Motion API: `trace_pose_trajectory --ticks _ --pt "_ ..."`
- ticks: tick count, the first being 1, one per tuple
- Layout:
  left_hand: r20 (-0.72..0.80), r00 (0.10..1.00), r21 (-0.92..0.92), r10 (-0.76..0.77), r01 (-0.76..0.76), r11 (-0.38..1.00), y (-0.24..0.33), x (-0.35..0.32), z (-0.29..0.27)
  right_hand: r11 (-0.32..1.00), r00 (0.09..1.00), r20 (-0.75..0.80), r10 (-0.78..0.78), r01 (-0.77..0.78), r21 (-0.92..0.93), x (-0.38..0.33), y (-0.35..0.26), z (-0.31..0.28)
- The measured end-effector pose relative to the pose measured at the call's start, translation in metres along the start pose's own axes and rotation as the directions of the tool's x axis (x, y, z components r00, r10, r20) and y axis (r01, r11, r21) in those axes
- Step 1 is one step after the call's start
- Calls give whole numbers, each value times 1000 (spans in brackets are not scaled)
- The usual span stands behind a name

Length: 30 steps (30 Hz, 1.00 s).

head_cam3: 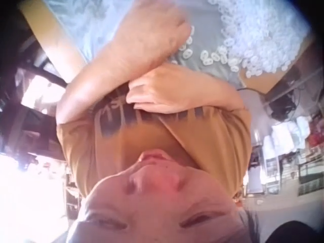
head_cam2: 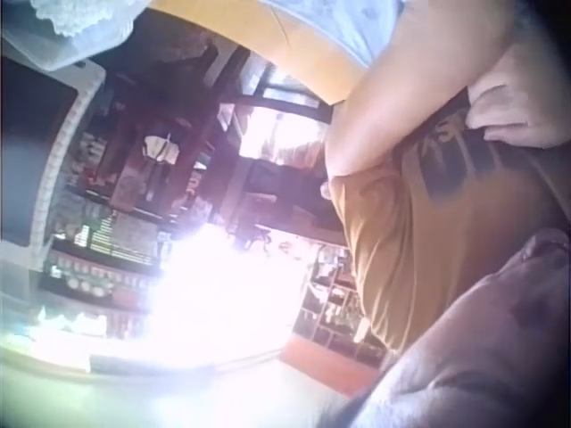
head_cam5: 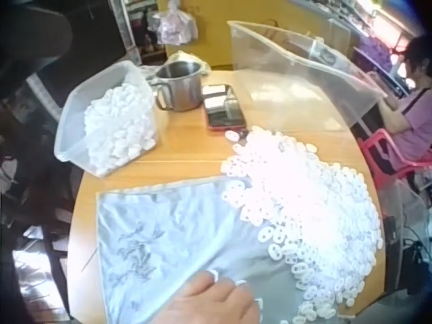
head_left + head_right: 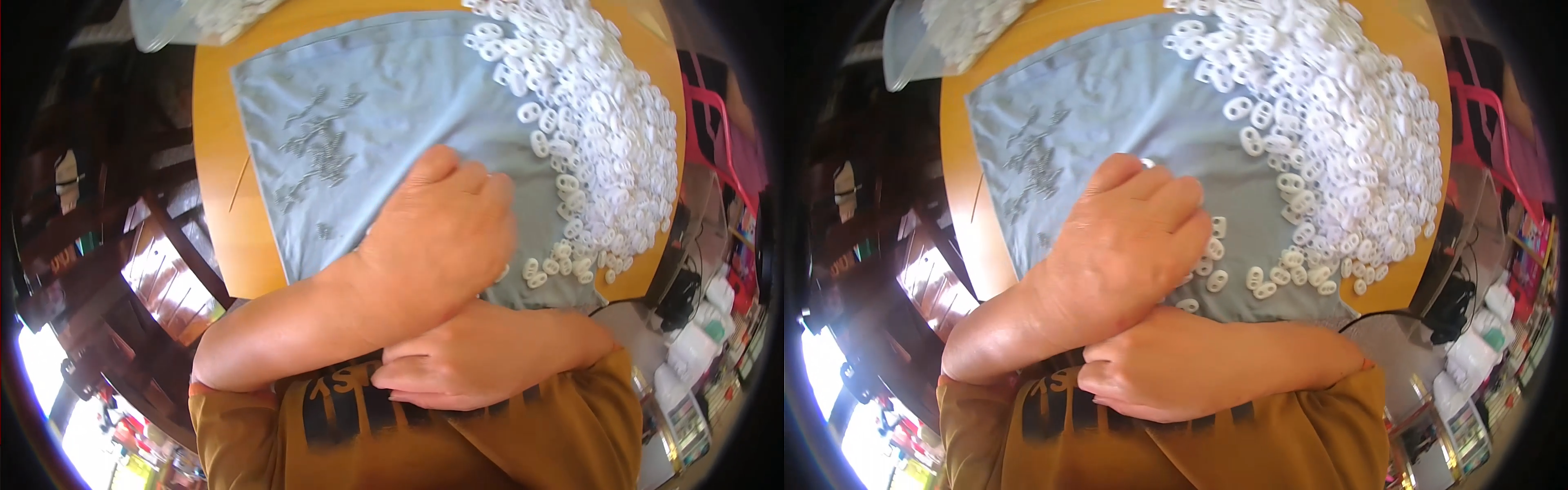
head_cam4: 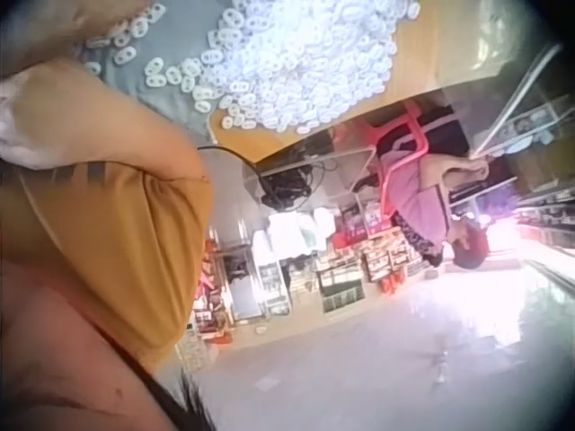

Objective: Assembling small white plastic components by manually inserting metal pins into them.

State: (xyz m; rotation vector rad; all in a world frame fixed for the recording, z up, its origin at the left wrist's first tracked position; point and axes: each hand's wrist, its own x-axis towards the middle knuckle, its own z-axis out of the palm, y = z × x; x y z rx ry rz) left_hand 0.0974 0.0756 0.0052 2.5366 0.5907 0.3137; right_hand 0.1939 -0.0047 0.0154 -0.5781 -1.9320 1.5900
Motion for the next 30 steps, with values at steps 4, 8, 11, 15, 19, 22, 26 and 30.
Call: trace_pose_trajectory --ticks 4,8,11,15,19,22,26,30 --pt "9 998 75 65 -65 995 -1 -6 6 999 998 45 34 -34 -4 1 -4 -3" --pt "-284 959 -59 -17 1 998 -10 -18 9 1000 992 -128 -16 12 -29 0 -5 -6" --pt "-299 884 -496 -359 178 850 -12 -37 -11 995 951 -294 100 -98 20 -1 -15 -27" --pt "-39 801 -985 -598 69 156 -16 -64 -19 907 612 -674 414 -340 248 4 -20 -22" --pt "-19 781 -998 -624 26 62 -5 -81 -21 935 727 -588 353 -297 194 21 -15 -21" --pt "-98 781 -985 -617 14 174 -8 -88 -20 934 732 -585 349 -319 158 30 -14 -17" --pt "-139 738 -948 -660 94 306 -3 -95 -22 930 754 -578 311 -367 22 36 -15 -15" --pt "-217 709 -902 -671 117 416 -2 -101 -19 909 744 -562 363 -416 37 41 -15 -13"
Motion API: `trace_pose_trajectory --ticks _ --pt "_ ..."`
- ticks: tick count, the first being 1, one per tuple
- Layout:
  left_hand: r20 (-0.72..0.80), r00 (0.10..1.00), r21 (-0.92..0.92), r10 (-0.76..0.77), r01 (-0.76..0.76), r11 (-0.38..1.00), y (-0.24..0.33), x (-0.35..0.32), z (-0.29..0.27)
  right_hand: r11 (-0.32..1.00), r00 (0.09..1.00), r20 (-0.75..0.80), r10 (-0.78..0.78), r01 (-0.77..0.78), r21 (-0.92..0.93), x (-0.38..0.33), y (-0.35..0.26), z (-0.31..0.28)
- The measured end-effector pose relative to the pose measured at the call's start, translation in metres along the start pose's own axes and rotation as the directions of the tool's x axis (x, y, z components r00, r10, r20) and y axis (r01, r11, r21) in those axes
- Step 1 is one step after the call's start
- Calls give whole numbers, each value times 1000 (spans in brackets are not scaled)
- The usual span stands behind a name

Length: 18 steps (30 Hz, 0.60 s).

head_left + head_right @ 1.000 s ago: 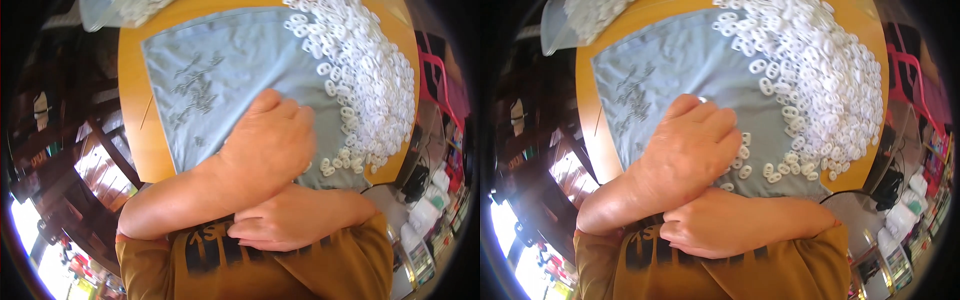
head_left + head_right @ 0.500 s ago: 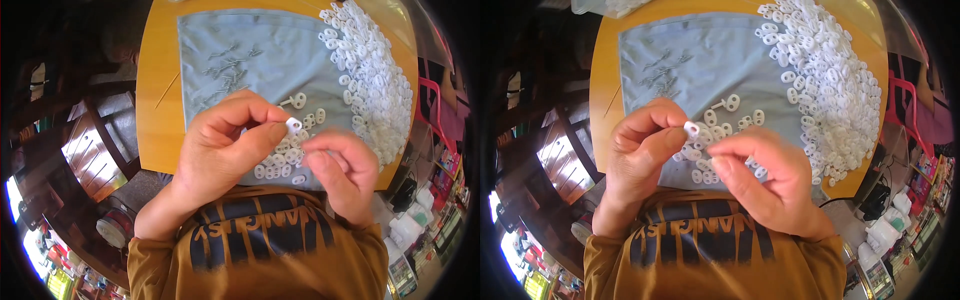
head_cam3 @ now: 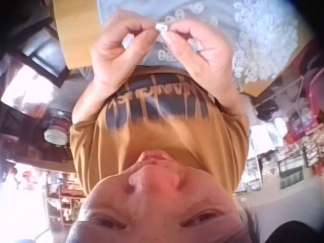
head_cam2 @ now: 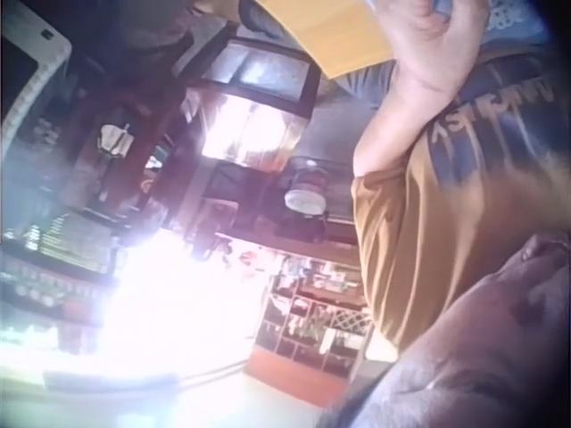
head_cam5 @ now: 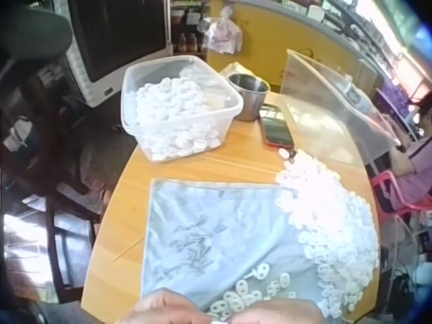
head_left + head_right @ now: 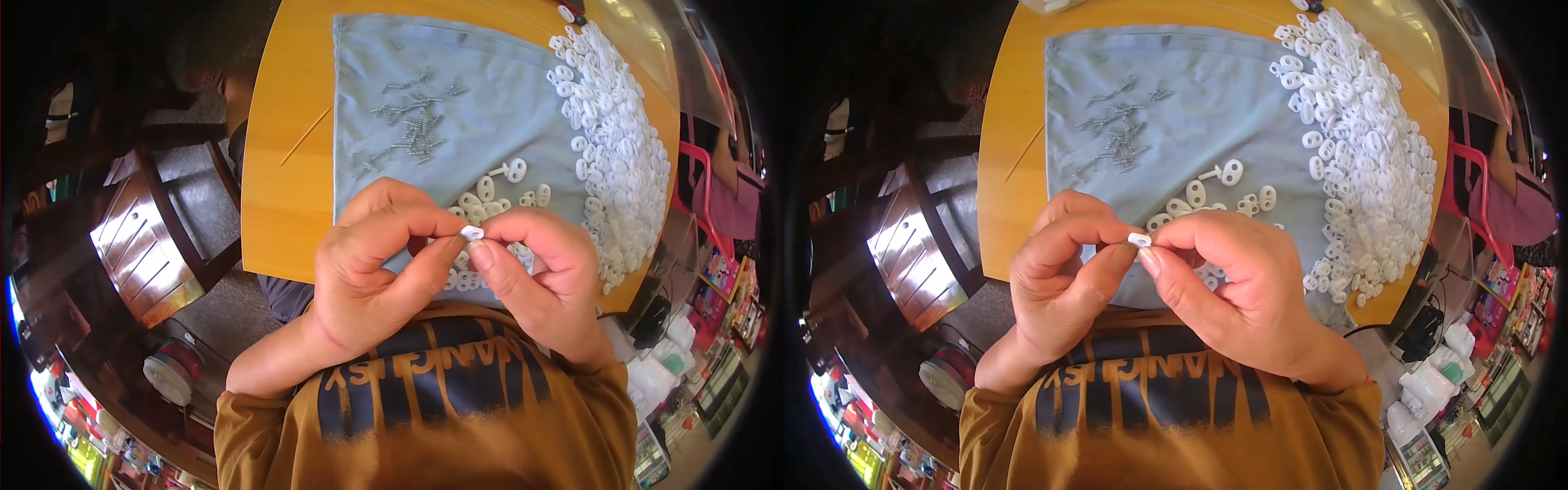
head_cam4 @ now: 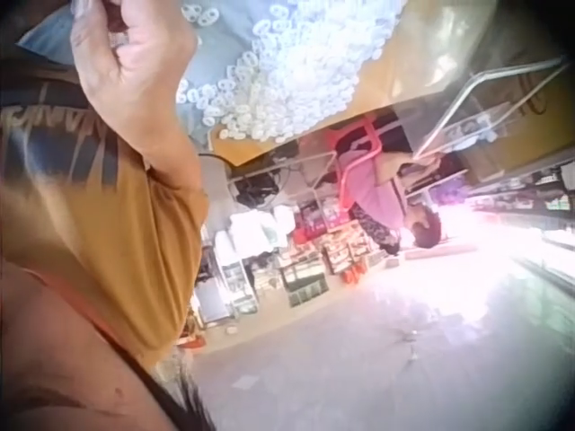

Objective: Assembling small white plastic components by manually inserting metal pins into them.

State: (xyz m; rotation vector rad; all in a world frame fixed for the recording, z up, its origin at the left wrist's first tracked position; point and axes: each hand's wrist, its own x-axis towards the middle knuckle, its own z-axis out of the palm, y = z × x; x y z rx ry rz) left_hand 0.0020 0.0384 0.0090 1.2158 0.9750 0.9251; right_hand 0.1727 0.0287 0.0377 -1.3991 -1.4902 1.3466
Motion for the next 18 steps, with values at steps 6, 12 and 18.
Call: trace_pose_trajectory --ticks 6,12,18 --pt "35 996 -103 -81 85 991 -2 -5 -10 1000 998 67 -12 11 20 4 0 3" --pt "97 994 -176 -49 66 982 -3 -4 -13 999 992 128 -4 -1 41 7 -1 3" --pt "12 981 -213 -191 189 959 -7 -12 -18 953 982 139 -129 162 -256 21 2 -1"
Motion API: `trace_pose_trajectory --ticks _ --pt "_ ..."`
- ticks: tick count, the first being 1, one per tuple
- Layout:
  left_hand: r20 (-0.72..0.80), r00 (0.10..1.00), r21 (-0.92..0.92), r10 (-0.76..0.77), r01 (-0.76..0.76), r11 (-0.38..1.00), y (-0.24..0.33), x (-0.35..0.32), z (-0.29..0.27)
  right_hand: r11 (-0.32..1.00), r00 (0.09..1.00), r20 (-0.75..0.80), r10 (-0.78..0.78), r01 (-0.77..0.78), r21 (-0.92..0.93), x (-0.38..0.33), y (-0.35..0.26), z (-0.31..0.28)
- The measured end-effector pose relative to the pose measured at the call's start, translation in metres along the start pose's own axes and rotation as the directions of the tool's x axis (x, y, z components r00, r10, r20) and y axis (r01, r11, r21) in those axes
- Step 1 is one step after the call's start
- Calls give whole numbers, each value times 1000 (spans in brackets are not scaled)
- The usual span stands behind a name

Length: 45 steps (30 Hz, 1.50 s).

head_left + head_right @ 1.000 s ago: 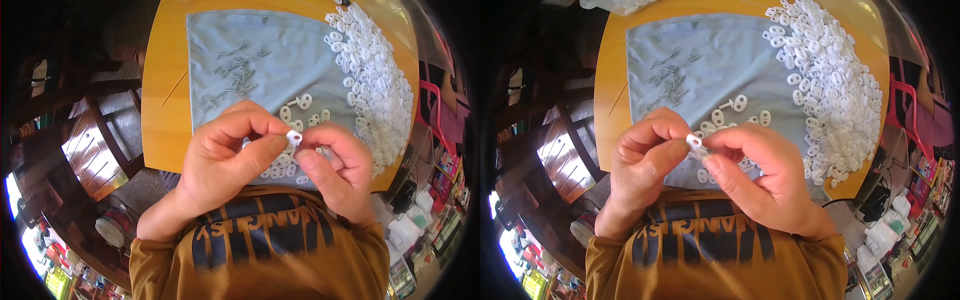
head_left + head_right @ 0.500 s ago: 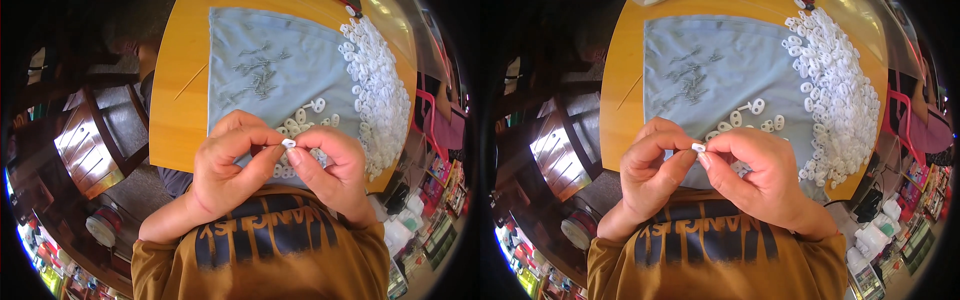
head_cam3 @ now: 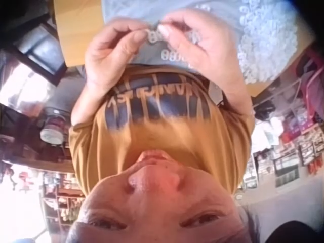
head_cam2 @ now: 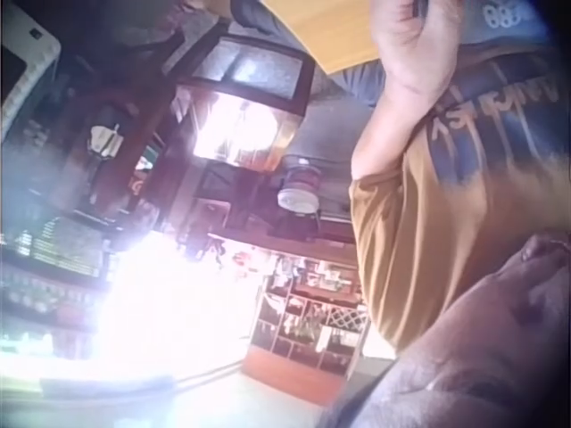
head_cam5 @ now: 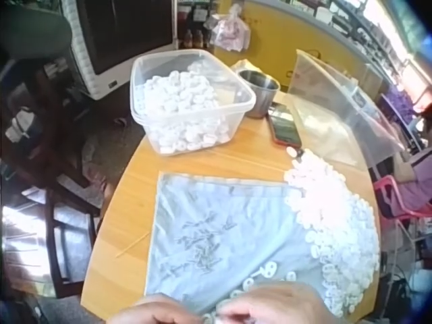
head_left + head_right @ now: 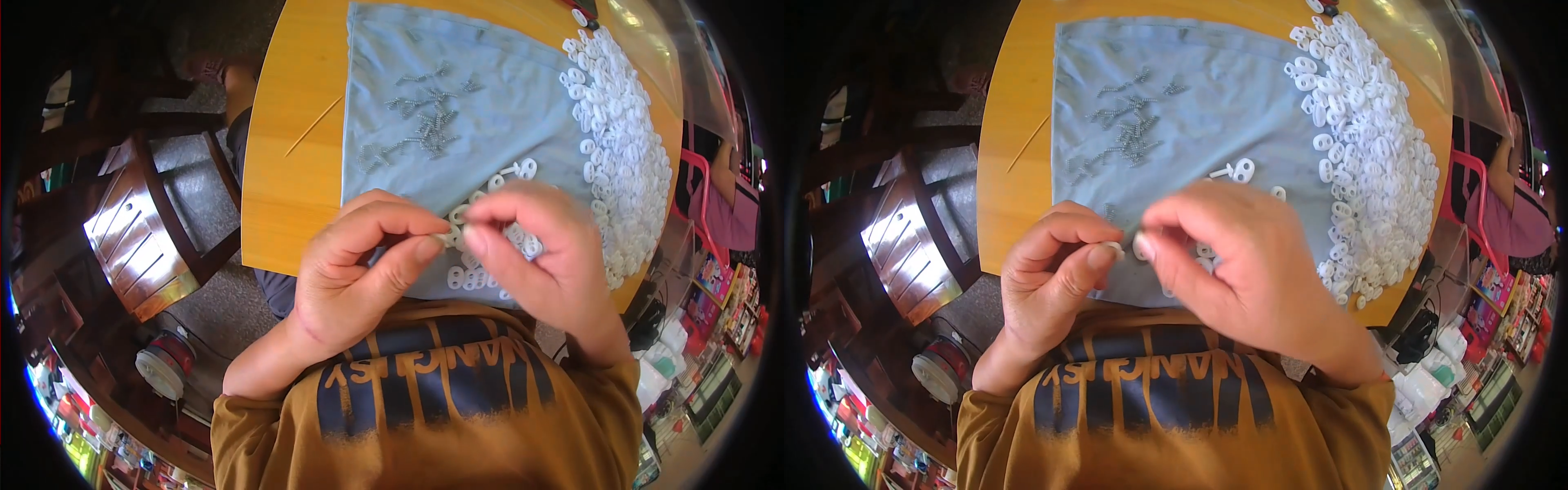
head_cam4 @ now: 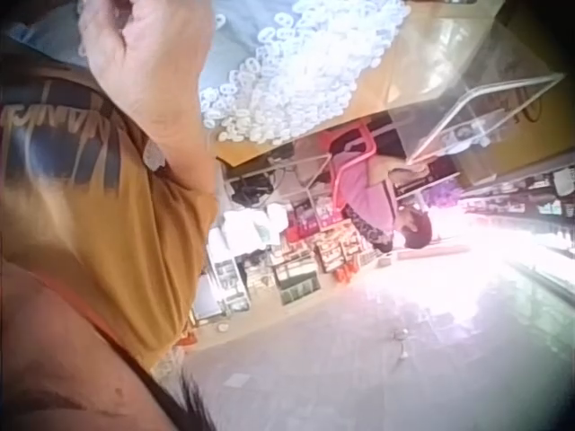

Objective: Assembling small white plastic components by manually inserting metal pins into them.

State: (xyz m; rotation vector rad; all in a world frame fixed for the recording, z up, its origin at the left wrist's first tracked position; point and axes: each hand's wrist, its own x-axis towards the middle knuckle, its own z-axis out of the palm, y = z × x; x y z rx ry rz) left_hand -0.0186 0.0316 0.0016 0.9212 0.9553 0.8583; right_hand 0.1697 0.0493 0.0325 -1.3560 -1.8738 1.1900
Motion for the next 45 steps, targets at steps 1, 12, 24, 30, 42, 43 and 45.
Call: trace_pose_trajectory --ticks 1,12,24,30,42,43,45 --pt "-54 998 50 -9 11 999 -1 -1 -1 990 998 -21 -58 55 -128 5 4 -2" --pt "-30 982 268 189 -174 948 -14 -2 -4 892 997 14 -76 75 -446 45 29 -1" --pt "-74 994 46 75 -71 996 -11 -5 -6 988 1000 -9 -24 22 -151 38 20 -1" --pt "-110 993 -345 -46 5 939 1 -2 3 892 995 60 85 -103 440 19 3 0" --pt "-54 996 -316 73 -87 945 -3 -5 6 883 992 110 60 -104 458 12 -5 -3" --pt "-56 996 -301 71 -85 950 -3 -5 6 897 992 114 56 -100 430 12 -5 -3" --pt "-58 996 -285 69 -82 955 -3 -5 6 903 992 111 60 -101 417 12 -7 -3"
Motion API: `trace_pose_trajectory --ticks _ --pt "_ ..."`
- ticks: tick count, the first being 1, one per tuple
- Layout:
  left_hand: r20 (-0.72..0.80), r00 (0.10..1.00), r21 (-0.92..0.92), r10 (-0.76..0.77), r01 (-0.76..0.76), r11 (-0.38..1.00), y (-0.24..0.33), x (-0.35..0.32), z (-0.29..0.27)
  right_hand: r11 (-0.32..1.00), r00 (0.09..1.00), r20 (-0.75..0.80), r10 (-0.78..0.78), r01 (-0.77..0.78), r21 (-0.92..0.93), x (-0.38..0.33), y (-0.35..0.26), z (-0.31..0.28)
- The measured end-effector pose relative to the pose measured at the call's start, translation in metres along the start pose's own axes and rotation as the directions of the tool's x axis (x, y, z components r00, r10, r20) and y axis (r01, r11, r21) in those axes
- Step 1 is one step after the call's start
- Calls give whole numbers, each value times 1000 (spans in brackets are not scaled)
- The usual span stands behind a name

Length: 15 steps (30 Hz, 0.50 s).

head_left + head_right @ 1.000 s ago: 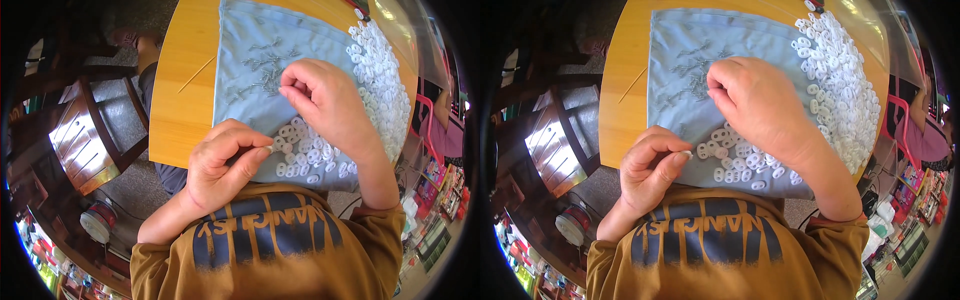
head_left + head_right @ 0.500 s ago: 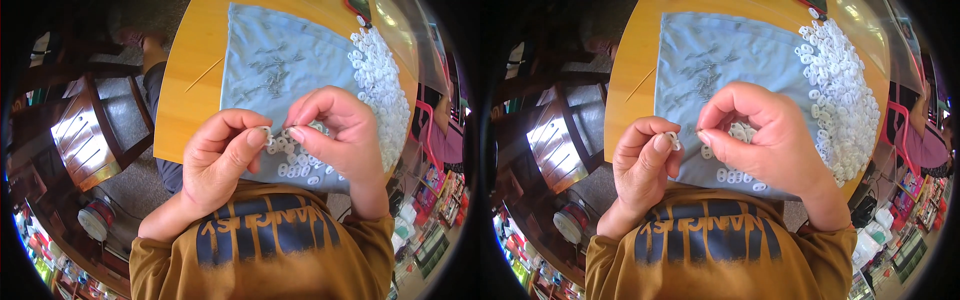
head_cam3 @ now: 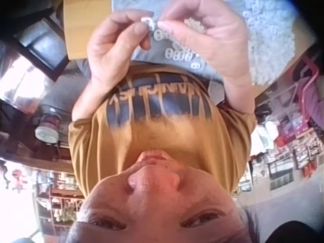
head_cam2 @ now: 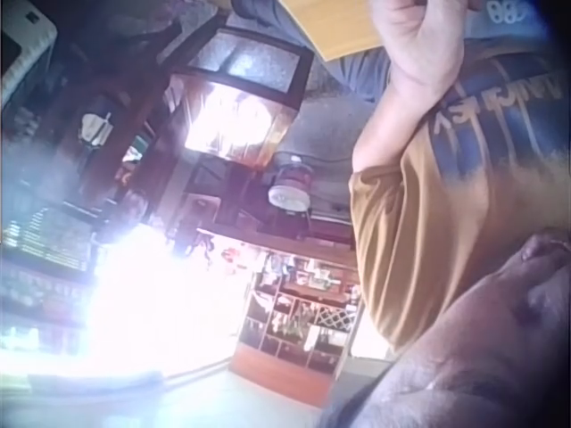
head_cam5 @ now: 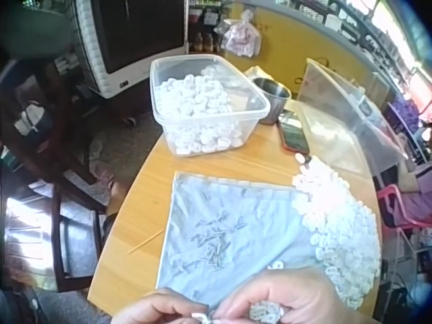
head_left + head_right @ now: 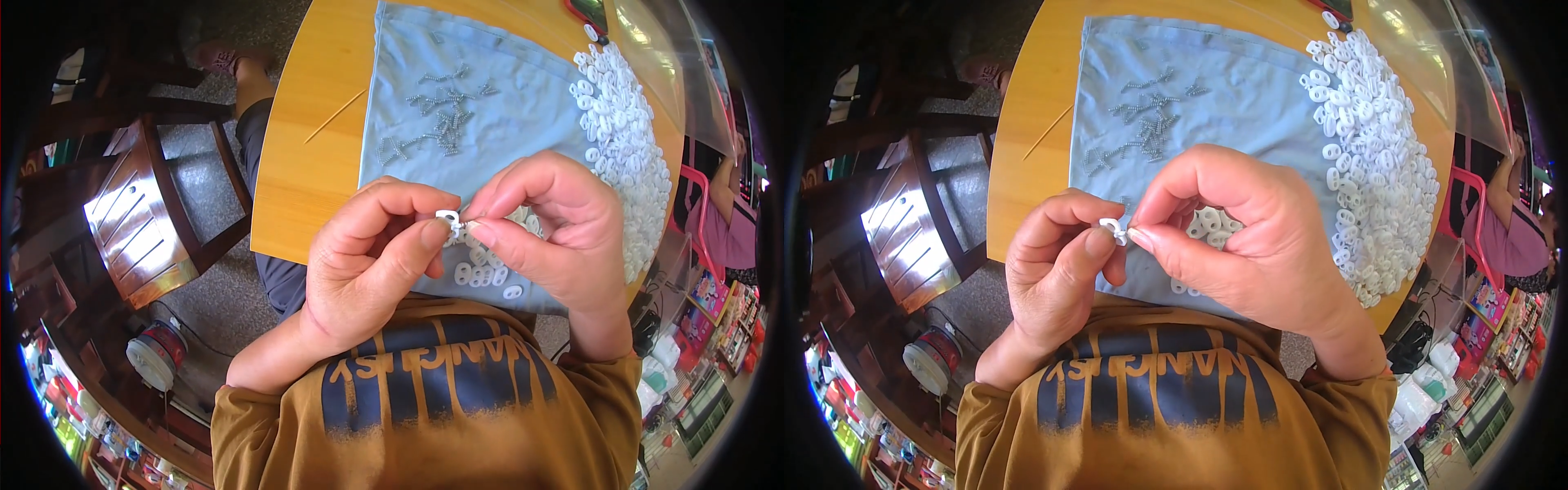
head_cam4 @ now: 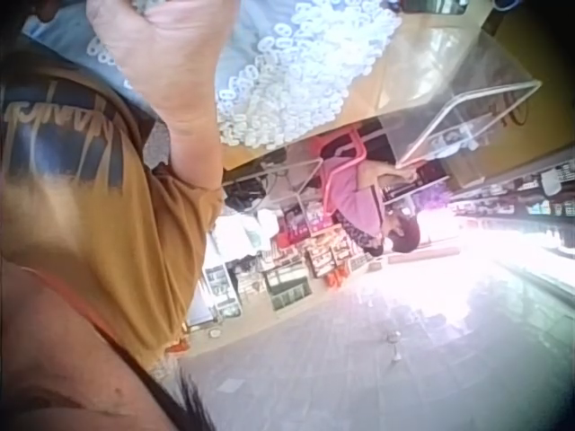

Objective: Assembling small white plastic components by manually inserting metal pins into them.

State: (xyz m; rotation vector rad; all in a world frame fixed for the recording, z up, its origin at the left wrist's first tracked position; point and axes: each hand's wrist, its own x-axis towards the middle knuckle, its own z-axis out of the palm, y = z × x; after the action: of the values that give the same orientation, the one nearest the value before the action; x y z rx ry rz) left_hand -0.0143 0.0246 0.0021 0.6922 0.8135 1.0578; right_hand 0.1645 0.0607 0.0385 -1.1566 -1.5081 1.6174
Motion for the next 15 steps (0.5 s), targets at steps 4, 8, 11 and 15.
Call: trace_pose_trajectory --ticks 4,8,11,15 --pt "-5 1000 25 -8 8 1000 1 0 1 999 1000 0 -4 4 -49 0 0 0" --pt "3 999 130 51 -51 990 0 2 0 992 999 3 -45 45 -122 1 2 0" --pt "7 996 232 87 -86 969 0 1 -1 952 973 -46 -225 209 -224 3 4 2" --pt "29 996 262 81 -86 961 0 1 -3 867 955 8 -296 272 -416 2 2 1"
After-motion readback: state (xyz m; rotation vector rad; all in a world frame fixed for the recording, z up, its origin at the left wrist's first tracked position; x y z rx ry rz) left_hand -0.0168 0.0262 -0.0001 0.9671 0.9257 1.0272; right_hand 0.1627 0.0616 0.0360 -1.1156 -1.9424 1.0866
